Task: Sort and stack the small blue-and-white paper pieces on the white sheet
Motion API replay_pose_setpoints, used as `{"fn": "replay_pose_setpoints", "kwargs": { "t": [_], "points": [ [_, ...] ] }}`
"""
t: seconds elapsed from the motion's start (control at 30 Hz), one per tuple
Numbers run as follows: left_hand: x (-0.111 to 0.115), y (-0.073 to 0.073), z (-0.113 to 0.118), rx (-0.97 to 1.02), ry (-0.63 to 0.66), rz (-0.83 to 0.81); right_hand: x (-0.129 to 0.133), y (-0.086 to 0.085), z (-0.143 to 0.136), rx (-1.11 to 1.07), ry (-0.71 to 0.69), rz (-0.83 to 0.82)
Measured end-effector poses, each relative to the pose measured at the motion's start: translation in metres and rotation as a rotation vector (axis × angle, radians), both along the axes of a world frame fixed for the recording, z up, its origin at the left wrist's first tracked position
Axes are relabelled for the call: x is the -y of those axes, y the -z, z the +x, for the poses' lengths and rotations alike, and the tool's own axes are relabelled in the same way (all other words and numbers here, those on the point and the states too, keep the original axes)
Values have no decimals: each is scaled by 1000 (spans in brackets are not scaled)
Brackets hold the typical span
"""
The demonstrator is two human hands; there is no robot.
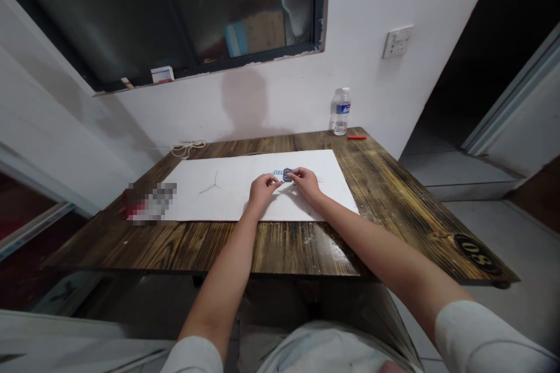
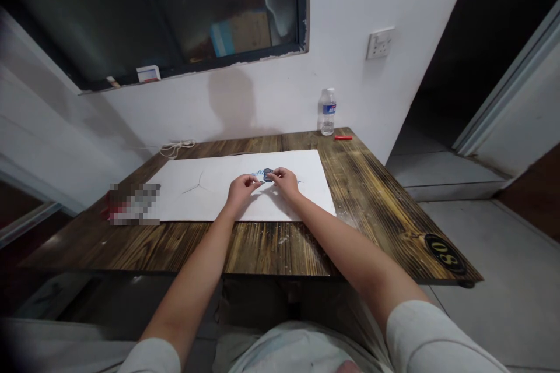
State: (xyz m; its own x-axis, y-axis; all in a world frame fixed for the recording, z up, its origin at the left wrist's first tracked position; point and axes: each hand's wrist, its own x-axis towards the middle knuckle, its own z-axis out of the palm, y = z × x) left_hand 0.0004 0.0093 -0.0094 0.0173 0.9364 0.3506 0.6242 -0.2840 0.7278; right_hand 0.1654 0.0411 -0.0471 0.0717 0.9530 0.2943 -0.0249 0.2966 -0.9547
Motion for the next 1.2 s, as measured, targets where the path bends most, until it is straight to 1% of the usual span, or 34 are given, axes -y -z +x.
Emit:
{"fn": "replay_pose_setpoints", "kwargs": {
  "t": [0.13, 0.23, 0.3, 0.5, 0.63, 0.77, 0.9, 1.07, 1.2],
  "points": [
    [-4, 2, 2, 288, 27, -122, 0, 0, -1, -42, -50, -5],
    [-5, 3, 3, 404, 25, -174, 1, -1, -3, -68, -99, -7],
    [-5, 4, 3, 450, 17, -178, 2, -3, -4, -63, -121, -3],
    [-5, 6, 3, 513, -16, -146, 5, -7, -3, -37, -150, -9],
    [-4, 5, 4, 574, 2, -162, 4, -4, -4, -20, -217, 7],
    [-3, 6, 6, 580, 14, -185, 5, -3, -5, 4, -271, 31],
    [-2, 7, 7, 558, 25, -207, 4, -3, -4, -4, -255, 14],
    [-1, 5, 8, 550, -2, -222, 2, -2, -4, -50, -190, -14],
    [-1, 3, 9, 574, 12, -222, 4, -4, -4, -35, -203, -15]
  ]
}}
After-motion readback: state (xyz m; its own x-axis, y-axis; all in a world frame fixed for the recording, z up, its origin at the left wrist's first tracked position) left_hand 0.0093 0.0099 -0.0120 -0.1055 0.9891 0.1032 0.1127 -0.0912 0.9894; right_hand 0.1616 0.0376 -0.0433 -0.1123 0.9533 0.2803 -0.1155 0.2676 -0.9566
